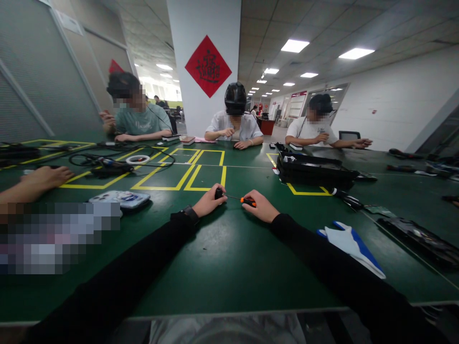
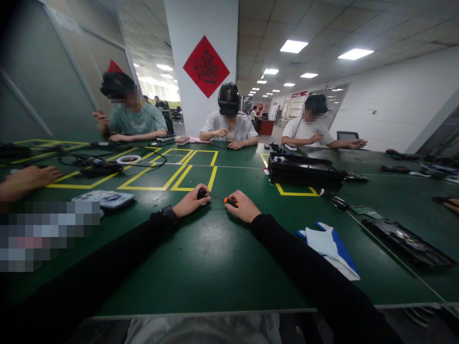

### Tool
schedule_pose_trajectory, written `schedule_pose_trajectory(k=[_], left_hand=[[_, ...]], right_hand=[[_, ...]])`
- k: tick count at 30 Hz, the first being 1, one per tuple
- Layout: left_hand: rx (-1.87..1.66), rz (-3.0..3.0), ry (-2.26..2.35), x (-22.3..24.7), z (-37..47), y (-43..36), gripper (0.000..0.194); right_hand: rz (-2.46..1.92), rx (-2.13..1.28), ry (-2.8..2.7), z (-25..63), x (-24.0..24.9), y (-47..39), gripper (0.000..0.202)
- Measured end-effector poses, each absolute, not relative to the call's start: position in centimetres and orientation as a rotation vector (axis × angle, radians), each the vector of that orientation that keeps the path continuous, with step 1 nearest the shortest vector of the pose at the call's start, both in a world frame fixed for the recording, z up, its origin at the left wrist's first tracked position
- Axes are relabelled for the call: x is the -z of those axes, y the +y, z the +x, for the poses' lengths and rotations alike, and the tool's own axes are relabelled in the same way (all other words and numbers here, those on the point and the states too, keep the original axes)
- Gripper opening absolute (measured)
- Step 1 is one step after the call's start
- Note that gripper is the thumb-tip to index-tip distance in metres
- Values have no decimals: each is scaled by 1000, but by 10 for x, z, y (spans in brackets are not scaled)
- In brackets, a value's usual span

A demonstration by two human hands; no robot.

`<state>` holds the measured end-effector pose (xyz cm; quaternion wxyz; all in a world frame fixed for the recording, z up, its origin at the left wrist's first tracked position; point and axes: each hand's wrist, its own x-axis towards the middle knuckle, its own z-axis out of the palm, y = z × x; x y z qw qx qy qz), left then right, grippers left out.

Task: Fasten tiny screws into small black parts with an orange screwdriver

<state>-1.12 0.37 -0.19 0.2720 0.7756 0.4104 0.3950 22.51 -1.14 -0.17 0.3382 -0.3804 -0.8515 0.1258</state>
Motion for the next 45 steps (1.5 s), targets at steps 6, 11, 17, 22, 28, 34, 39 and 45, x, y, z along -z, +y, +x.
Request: schedule_pose_trajectory(k=[6,11,17,22,28,34,39,45], left_hand=[[-1076,2090,1117,2,-12,5,25],[-1070,2082,1122,3,-11,5,26],[-1072,2083,1109,4,-12,5,25],[-1070,2077,1095,3,-12,4,25],[-1061,2064,1100,2,-12,3,26],[-1069,2058,1128,2,-11,3,27],[-1064,2086,1138,1,-11,3,26],[-1061,2109,1138,2,-12,4,26]], right_hand=[[-967,-279,-2204,225,2,-9,17],[-941,-254,-2177,226,3,-10,12],[-966,-363,-2189,226,3,-9,22],[-998,-343,-2193,225,4,-6,17],[-950,-303,-2193,228,4,-5,13],[-984,-338,-2182,227,3,-8,17],[-1016,-310,-2180,225,3,-7,20],[-988,-257,-2177,227,5,-6,11]])
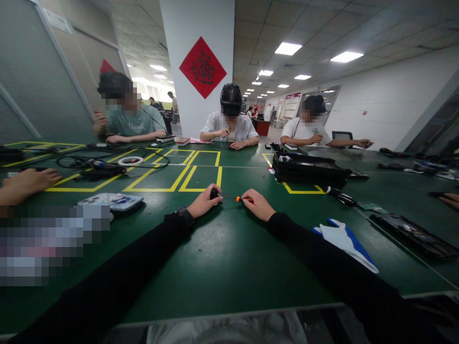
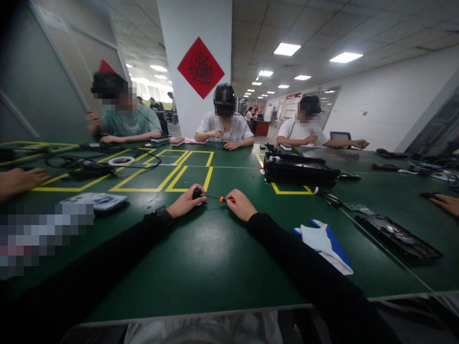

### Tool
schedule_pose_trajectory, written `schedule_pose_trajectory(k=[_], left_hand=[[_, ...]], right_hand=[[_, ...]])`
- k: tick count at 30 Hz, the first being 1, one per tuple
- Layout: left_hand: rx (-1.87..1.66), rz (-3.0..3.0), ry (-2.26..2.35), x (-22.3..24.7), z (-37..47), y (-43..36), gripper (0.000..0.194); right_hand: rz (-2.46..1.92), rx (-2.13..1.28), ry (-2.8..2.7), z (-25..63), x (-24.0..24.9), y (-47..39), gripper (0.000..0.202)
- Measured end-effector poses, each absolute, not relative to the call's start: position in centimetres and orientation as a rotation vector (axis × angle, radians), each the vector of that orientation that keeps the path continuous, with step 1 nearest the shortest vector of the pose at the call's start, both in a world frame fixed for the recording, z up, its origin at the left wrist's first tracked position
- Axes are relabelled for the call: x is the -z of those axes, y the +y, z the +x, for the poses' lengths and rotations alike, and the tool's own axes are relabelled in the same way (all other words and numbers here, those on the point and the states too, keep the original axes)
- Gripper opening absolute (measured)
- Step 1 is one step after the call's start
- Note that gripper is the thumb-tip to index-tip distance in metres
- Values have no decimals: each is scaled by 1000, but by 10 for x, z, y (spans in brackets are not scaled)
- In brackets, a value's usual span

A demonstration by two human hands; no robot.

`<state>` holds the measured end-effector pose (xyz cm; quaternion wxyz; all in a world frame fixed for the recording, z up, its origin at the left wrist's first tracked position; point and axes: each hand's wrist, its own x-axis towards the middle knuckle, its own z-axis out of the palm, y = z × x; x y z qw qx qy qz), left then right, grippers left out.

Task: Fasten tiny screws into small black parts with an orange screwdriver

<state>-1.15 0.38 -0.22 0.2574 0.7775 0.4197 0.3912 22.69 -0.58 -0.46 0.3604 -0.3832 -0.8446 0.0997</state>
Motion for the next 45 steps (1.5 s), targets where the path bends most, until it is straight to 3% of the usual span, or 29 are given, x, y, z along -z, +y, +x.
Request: schedule_pose_trajectory(k=[16,23,37,45], left_hand=[[-1062,2110,1152,2,-11,3,26],[-1054,2117,1140,1,-12,4,26],[-1057,2104,1116,3,-12,4,24],[-1067,2085,1117,3,-11,4,26]], right_hand=[[-1071,-250,-2200,227,6,-2,27],[-1059,-299,-2183,227,6,-3,11],[-1057,-276,-2170,227,8,0,23],[-1060,-289,-2141,228,7,-4,9]])
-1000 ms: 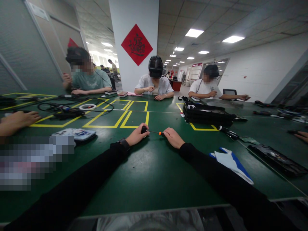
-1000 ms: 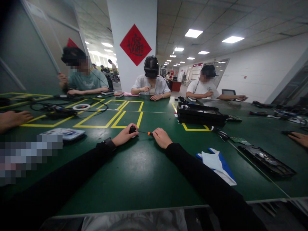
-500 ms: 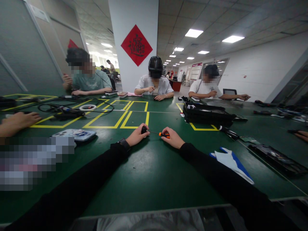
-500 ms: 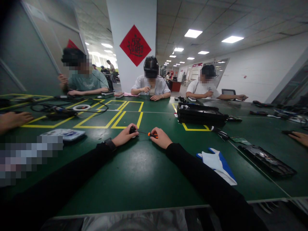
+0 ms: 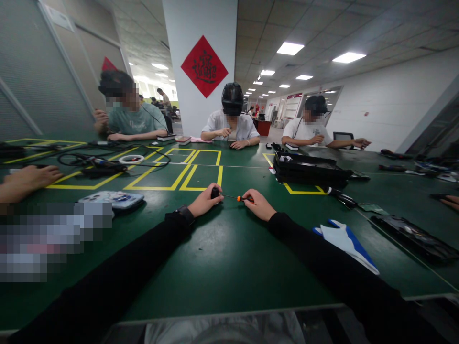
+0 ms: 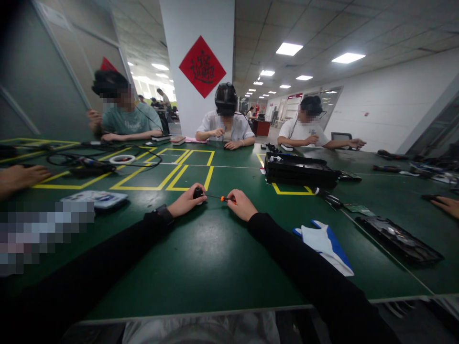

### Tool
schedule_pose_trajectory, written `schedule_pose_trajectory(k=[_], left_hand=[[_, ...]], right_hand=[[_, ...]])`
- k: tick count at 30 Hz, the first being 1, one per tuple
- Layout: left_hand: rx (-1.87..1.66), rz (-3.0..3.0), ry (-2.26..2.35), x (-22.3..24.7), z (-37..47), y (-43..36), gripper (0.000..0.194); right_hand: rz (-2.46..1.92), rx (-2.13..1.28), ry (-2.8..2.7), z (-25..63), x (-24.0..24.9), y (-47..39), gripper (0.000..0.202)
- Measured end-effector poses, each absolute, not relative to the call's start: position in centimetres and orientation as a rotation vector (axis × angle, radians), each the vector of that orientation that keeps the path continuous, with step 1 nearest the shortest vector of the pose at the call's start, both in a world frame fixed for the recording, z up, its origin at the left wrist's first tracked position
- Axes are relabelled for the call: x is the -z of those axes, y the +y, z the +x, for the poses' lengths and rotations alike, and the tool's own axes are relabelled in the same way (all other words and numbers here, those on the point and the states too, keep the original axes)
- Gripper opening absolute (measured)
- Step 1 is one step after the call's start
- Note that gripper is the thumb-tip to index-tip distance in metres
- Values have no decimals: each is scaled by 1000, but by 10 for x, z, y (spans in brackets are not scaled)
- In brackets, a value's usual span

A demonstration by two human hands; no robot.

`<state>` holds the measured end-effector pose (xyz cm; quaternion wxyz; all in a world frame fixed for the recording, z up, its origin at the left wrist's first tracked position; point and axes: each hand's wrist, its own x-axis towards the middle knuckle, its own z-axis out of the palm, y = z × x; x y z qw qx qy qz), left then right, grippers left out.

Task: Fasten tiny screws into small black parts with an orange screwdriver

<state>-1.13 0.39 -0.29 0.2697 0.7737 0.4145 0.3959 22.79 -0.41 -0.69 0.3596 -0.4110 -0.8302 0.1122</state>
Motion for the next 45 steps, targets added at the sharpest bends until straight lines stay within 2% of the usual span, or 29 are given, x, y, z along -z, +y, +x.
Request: schedule_pose_trajectory(k=[6,14,25,31,39,42,45], left_hand=[[-1083,2105,1112,2,-11,5,25],[-1050,2109,1134,3,-11,5,27],[-1058,2125,1130,3,-13,6,26],[-1068,2139,1132,3,-12,5,25],[-1048,2097,1133,4,-12,6,26],[-1049,2078,1130,4,-12,6,27],[-1051,2076,1134,5,-12,6,27]], right_hand=[[-1037,-329,-2148,227,5,-9,19],[-1047,-176,-2267,225,3,-8,27],[-1032,-303,-2239,226,1,-14,15],[-995,-295,-2240,225,1,-16,25],[-1034,-144,-2299,225,2,-11,21],[-1004,-148,-2291,225,2,-12,15],[-993,-196,-2278,225,0,-15,18]])
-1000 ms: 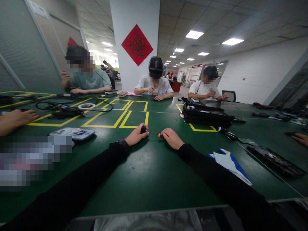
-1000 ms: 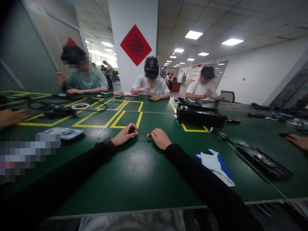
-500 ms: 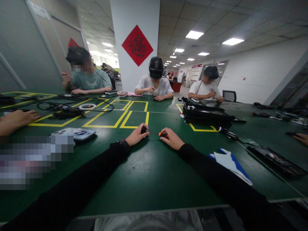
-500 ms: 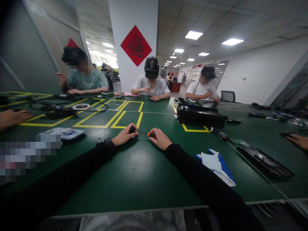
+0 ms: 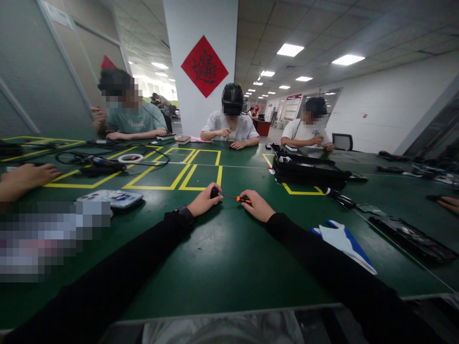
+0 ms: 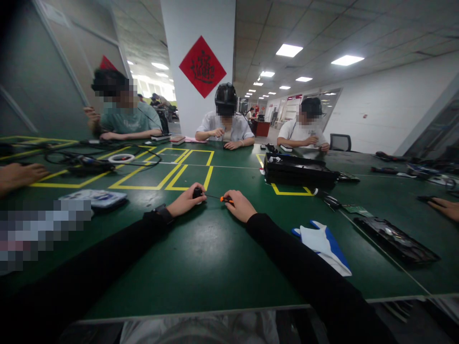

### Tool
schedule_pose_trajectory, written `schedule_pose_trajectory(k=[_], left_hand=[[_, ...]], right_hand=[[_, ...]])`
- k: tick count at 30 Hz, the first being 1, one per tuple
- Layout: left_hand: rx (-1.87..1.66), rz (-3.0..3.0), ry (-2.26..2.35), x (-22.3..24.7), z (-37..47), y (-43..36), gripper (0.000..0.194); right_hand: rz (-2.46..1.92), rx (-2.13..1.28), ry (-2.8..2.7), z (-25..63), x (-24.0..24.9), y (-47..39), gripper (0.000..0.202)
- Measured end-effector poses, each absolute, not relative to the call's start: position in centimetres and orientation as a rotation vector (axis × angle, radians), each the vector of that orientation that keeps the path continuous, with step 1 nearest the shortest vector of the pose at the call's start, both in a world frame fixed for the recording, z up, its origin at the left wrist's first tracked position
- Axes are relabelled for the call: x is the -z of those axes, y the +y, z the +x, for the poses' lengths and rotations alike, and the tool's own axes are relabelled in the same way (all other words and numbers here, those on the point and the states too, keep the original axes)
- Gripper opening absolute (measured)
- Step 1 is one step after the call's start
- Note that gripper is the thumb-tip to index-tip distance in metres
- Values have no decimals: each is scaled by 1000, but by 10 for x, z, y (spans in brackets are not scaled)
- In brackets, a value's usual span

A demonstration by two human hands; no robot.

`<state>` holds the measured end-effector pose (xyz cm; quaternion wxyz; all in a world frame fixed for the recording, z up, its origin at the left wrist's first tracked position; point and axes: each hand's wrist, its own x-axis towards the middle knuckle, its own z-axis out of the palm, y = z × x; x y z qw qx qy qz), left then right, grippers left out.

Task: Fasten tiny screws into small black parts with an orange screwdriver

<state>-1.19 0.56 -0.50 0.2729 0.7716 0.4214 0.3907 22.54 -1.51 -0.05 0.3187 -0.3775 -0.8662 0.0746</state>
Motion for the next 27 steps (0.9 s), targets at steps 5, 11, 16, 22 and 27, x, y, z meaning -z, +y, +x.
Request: schedule_pose_trajectory(k=[5,11,16,22,27], left_hand=[[-1043,2079,1121,4,-12,5,27],[-1052,2088,1140,2,-12,3,26],[-1043,2100,1150,2,-12,3,27],[-1048,2110,1148,3,-11,4,26],[-1053,2118,1150,3,-11,4,27]], right_hand=[[-1020,-247,-2280,224,-2,-17,20],[-1045,-201,-2285,223,-1,-15,19],[-1056,-246,-2250,225,1,-15,15],[-1014,-268,-2265,224,1,-14,16],[-998,-201,-2273,225,1,-12,10]])
